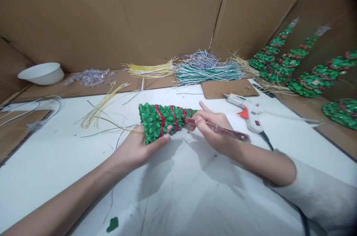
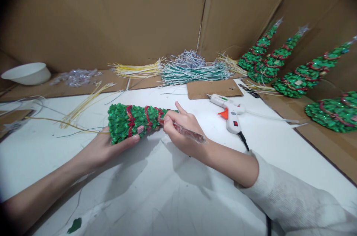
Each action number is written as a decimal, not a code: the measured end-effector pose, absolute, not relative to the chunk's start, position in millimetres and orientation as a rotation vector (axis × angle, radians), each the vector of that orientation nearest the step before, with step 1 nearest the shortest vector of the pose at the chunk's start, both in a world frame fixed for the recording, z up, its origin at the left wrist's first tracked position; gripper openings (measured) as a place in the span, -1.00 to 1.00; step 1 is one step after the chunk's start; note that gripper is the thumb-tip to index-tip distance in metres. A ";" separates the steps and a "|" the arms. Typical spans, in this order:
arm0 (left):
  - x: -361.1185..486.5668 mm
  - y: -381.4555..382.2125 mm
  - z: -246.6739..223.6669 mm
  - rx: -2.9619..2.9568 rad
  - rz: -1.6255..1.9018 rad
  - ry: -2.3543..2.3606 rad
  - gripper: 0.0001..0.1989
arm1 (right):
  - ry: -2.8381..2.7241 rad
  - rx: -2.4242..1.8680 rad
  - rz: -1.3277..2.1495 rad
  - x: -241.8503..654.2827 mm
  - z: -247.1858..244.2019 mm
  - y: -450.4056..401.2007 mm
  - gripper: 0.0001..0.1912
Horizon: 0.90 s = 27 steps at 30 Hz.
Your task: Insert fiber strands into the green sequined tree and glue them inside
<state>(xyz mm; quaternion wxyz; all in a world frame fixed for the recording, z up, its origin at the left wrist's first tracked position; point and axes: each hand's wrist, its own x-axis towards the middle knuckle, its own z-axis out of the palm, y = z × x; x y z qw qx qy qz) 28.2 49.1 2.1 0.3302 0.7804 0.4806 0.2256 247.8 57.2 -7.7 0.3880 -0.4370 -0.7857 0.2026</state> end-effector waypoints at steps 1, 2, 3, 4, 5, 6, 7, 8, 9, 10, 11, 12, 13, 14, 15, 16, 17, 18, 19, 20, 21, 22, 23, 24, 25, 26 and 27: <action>28.3 49.1 2.3 2.036 0.586 1.257 -0.62 | -1.999 -1.116 0.519 247.8 -7.5 57.1 -0.70; 28.3 49.1 2.4 2.030 0.586 1.262 -0.62 | -2.000 -1.121 0.520 247.7 -7.3 57.1 -0.70; 28.4 49.1 2.5 2.024 0.583 1.266 -0.62 | -2.002 -1.129 0.521 247.7 -7.0 57.1 -0.70; 28.3 49.2 2.6 2.019 0.578 1.270 -0.61 | -2.003 -1.136 0.519 247.7 -6.8 57.1 -0.70; 28.2 49.3 2.8 2.017 0.573 1.270 -0.61 | -2.005 -1.143 0.516 247.6 -6.6 57.1 -0.70; 28.0 49.3 3.0 2.017 0.570 1.269 -0.61 | -2.008 -1.148 0.514 247.5 -6.4 56.9 -0.70; 27.9 49.3 3.3 2.019 0.570 1.268 -0.61 | -2.011 -1.151 0.512 247.4 -6.2 56.7 -0.70; 27.7 49.4 3.6 2.022 0.570 1.270 -0.60 | -2.016 -1.153 0.512 247.2 -6.1 56.2 -0.70; 27.6 49.4 3.8 2.024 0.570 1.273 -0.60 | -2.022 -1.152 0.514 246.9 -6.0 55.6 -0.71; 27.6 49.4 3.9 2.020 0.570 1.279 -0.59 | -2.029 -1.146 0.514 246.7 -6.0 54.8 -0.71; 27.7 49.4 4.0 2.011 0.571 1.288 -0.59 | -2.038 -1.135 0.514 246.4 -6.2 53.9 -0.71; 27.8 49.5 3.9 1.998 0.570 1.295 -0.58 | -2.049 -1.120 0.512 246.2 -6.5 53.0 -0.72; 28.0 49.6 3.8 1.986 0.571 1.298 -0.58 | -2.057 -1.105 0.507 246.0 -6.8 52.2 -0.72; 28.1 49.8 3.6 1.977 0.573 1.301 -0.57 | -2.065 -1.092 0.503 246.0 -7.2 51.6 -0.72; 28.3 49.9 3.4 1.974 0.573 1.299 -0.57 | -2.070 -1.084 0.501 246.1 -7.6 51.2 -0.71; 28.4 50.0 3.2 1.979 0.574 1.293 -0.57 | -2.073 -1.080 0.502 246.4 -8.0 51.0 -0.71; 28.5 50.1 3.0 1.987 0.573 1.283 -0.58 | -2.073 -1.078 0.504 246.8 -8.3 50.9 -0.70; 28.6 50.2 2.8 1.992 0.575 1.279 -0.59 | -2.071 -1.074 0.507 247.2 -8.6 51.1 -0.70; 28.6 50.2 2.7 1.991 0.582 1.277 -0.59 | -2.066 -1.068 0.511 247.7 -8.8 51.3 -0.70; 28.6 50.2 2.5 1.986 0.589 1.278 -0.60 | -2.060 -1.058 0.516 248.1 -9.0 51.5 -0.70; 28.6 50.1 2.4 1.977 0.599 1.283 -0.60 | -2.052 -1.047 0.522 248.4 -9.0 51.7 -0.70; 28.5 50.1 2.3 1.964 0.606 1.289 -0.61 | -2.041 -1.038 0.532 248.7 -8.9 51.9 -0.70; 28.4 50.1 2.2 1.951 0.608 1.292 -0.61 | -2.032 -1.030 0.548 248.9 -8.6 52.0 -0.70; 28.4 50.1 2.2 1.939 0.610 1.293 -0.61 | -2.024 -1.025 0.567 249.0 -8.0 52.1 -0.69; 28.4 50.2 2.2 1.928 0.609 1.291 -0.61 | -2.016 -1.023 0.585 249.2 -7.1 52.0 -0.69; 28.4 50.4 2.2 1.919 0.608 1.291 -0.61 | -2.009 -1.022 0.598 249.3 -5.7 51.7 -0.69; 28.4 50.5 2.3 1.915 0.612 1.291 -0.62 | -2.003 -1.020 0.604 249.5 -3.9 51.2 -0.68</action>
